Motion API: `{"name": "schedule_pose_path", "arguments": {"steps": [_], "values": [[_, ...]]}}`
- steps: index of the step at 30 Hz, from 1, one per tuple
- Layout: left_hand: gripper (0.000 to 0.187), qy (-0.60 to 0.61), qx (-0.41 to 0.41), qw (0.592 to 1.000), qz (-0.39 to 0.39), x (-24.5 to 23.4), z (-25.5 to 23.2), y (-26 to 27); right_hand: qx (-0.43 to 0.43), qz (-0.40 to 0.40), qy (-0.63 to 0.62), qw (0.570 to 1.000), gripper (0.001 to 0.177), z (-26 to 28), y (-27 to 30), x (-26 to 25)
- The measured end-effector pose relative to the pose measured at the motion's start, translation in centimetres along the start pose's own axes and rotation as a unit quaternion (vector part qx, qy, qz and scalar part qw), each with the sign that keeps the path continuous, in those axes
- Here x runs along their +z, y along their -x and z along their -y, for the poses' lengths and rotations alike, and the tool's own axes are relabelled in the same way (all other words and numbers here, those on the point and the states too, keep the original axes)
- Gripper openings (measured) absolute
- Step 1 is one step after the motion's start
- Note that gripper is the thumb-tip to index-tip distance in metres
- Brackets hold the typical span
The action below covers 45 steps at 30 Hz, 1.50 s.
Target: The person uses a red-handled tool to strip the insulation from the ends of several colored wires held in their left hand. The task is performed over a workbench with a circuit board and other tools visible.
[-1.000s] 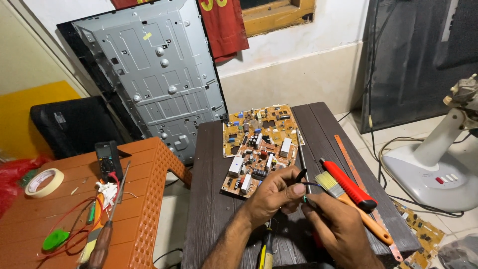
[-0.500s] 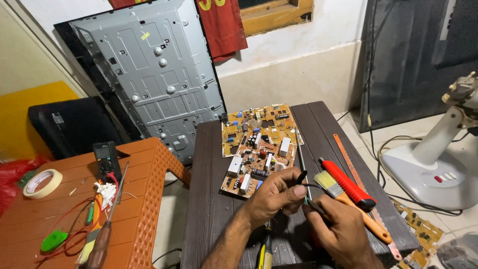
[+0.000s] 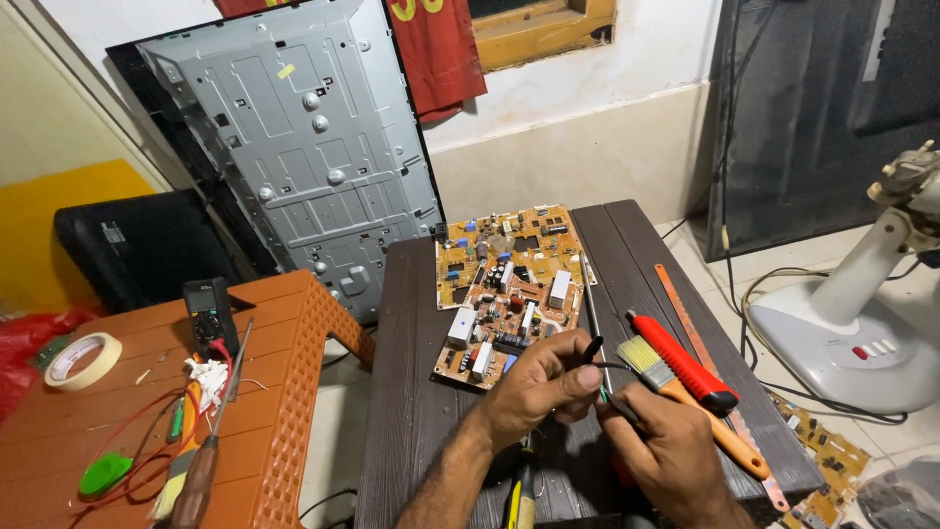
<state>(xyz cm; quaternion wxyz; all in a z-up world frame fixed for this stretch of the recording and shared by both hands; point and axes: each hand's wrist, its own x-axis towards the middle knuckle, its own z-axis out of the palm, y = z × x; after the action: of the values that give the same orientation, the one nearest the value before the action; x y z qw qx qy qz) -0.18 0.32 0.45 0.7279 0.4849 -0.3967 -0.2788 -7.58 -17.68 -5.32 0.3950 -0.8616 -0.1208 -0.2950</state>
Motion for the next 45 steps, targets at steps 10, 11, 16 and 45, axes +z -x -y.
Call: {"name": "schedule_pose_path", "arguments": {"steps": [10,11,16,45], "values": [[0.015,-0.020,0.048,0.997,-0.056,-0.9,0.4,0.3,0.130,-0.070,-0.006,0.989,0.043,0.3,-0.6,0.1],[0.016,-0.011,0.061,0.996,-0.068,-0.9,0.4,0.4,0.099,-0.058,0.013,0.993,0.036,0.2,-0.5,0.2],[0.016,0.004,0.047,0.997,-0.067,-1.0,0.8,0.3,0.067,-0.062,0.049,0.995,0.029,0.7,-0.4,-0.1],[0.027,-0.183,0.003,0.983,-0.030,0.5,1.3,0.3,0.289,-0.043,-0.317,0.902,0.017,3.9,-0.6,-1.8]]}}
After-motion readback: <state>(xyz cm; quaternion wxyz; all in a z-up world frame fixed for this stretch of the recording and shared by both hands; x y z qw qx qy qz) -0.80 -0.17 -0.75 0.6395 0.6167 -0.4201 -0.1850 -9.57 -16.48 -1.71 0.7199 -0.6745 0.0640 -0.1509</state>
